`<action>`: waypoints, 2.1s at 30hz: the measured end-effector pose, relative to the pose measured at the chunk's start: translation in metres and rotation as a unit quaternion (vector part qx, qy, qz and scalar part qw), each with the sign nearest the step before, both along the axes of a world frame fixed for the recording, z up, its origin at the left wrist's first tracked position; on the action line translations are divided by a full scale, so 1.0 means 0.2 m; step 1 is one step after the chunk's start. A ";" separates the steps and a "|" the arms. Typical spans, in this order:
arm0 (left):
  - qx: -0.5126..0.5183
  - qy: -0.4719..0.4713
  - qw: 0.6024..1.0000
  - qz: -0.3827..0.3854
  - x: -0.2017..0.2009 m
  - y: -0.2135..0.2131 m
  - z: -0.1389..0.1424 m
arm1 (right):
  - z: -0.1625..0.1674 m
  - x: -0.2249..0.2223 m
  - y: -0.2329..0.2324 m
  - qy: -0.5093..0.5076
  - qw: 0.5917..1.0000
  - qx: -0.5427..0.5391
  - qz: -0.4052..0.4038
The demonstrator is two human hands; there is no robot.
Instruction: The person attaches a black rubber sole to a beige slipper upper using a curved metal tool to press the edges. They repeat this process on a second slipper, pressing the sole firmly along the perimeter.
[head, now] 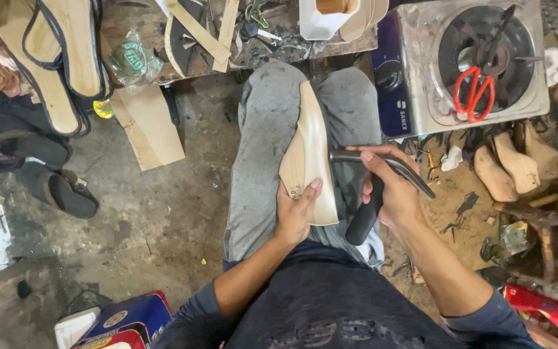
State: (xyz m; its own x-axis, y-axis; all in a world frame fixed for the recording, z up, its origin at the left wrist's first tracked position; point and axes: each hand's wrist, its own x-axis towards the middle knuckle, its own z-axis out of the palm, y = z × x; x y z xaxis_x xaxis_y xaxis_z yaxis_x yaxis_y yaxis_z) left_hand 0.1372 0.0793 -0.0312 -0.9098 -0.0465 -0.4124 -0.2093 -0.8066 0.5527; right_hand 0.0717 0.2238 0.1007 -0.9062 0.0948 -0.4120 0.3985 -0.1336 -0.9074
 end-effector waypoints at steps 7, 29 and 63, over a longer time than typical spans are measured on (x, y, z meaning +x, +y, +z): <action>0.012 -0.020 1.000 -0.005 -0.01 -0.01 0.03 | 0.05 -0.08 -0.07 0.062 0.996 0.051 0.027; 0.009 -0.049 0.999 -0.014 -0.03 -0.02 -0.03 | 0.19 -0.38 -0.15 0.007 0.949 0.278 0.150; -0.365 0.087 0.921 0.101 -0.69 -0.51 0.42 | -0.03 0.00 0.15 0.232 0.965 0.119 0.023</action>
State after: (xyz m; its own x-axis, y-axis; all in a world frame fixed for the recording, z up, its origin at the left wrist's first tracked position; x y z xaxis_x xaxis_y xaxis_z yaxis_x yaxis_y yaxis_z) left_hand -0.0013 -0.0222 0.0532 -0.9012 -0.4301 -0.0528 0.0473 -0.2188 0.9746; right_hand 0.0708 0.2538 0.0944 -0.9935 0.0910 0.0679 -0.0580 0.1080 -0.9925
